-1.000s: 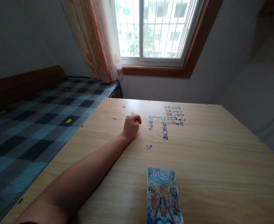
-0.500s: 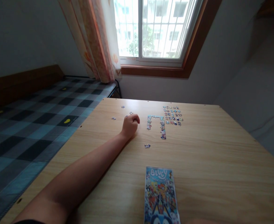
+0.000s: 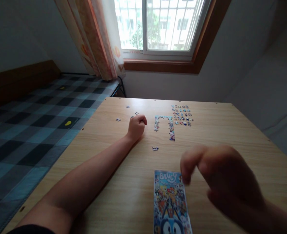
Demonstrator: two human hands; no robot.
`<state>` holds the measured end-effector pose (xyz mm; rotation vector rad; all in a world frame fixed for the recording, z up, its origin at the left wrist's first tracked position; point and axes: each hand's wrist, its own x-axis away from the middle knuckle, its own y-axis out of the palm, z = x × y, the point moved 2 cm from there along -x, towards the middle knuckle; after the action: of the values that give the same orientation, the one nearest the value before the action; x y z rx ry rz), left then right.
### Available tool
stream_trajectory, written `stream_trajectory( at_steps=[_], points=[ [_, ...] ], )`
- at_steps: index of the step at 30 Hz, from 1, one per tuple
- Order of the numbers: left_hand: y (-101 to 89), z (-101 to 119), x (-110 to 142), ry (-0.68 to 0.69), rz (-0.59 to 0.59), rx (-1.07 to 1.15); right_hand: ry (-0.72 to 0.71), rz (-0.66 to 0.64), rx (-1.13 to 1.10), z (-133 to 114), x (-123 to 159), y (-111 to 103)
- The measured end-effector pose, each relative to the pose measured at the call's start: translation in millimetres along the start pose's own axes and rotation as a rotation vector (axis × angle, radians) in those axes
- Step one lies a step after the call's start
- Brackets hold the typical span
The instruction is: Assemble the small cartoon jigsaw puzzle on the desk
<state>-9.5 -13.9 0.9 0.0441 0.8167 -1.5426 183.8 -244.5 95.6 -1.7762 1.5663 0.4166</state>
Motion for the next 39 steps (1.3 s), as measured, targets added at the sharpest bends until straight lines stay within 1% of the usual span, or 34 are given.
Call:
stream_trajectory(
  at_steps=[1, 2, 3, 4, 5, 7, 9, 12, 17, 21, 25, 27, 28, 30, 32, 33, 35, 36, 37, 38, 39],
  points=[
    [0.2, 1, 0, 0.002, -0.002, -0.007, 0.037, 0.042, -0.007, 16, -9, -3],
    [0.5, 1, 0, 0.007, -0.004, -0.012, 0.070, 0.112, 0.009, 35, -15, -5],
    [0.9, 2, 1, 0.015, -0.006, -0.017, 0.080, 0.164, 0.052, 54, -19, -7],
    [1.3, 3, 1, 0.026, -0.009, -0.020, 0.070, 0.184, 0.110, 73, -20, -8],
    [1.8, 4, 1, 0.039, -0.010, -0.023, 0.055, 0.185, 0.176, 89, -19, -9],
    [3.3, 6, 2, 0.078, -0.014, -0.030, 0.058, 0.135, 0.321, 115, -11, -9],
    [5.3, 8, 4, 0.124, -0.031, -0.043, 0.048, 0.073, 0.425, 127, -3, -9],
    [8.6, 11, 6, 0.178, -0.090, -0.069, 0.051, 0.043, 0.489, 133, 3, -10],
    [10.4, 18, 10, 0.226, -0.200, -0.149, 0.064, -0.004, 0.503, 139, 6, -9],
    [10.6, 20, 12, 0.262, -0.254, -0.171, 0.071, -0.010, 0.498, 140, 10, -10],
    [9.9, 21, 13, 0.259, -0.258, -0.161, 0.110, 0.013, 0.492, 136, 10, -12],
    [4.0, 22, 7, 0.225, -0.202, -0.123, 0.130, 0.028, 0.472, 134, 9, -13],
    [-2.4, 21, 0, 0.183, -0.139, -0.089, 0.139, 0.035, 0.456, 133, 9, -14],
    [-24.3, 17, -18, 0.047, 0.052, 0.006, 0.152, 0.052, 0.421, 133, 9, -14],
    [-57.6, 8, -41, -0.083, 0.277, 0.101, 0.155, 0.054, 0.388, 136, 9, -13],
    [-76.8, 3, -51, -0.107, 0.370, 0.119, 0.155, 0.058, 0.376, 138, 9, -13],
    [-115.8, -10, -66, -0.112, 0.531, 0.065, 0.157, 0.071, 0.363, 142, 9, -12],
    [-132.8, -18, -70, -0.125, 0.576, 0.002, 0.161, 0.077, 0.359, 145, 10, -11],
    [-146.7, -26, -73, -0.157, 0.577, -0.081, 0.166, 0.081, 0.358, 146, 10, -11],
    [-156.4, -36, -73, -0.206, 0.509, -0.182, 0.170, 0.082, 0.357, 148, 10, -11],
    [-162.0, -46, -73, -0.267, 0.391, -0.291, 0.173, 0.082, 0.359, 149, 10, -11]
  ],
)
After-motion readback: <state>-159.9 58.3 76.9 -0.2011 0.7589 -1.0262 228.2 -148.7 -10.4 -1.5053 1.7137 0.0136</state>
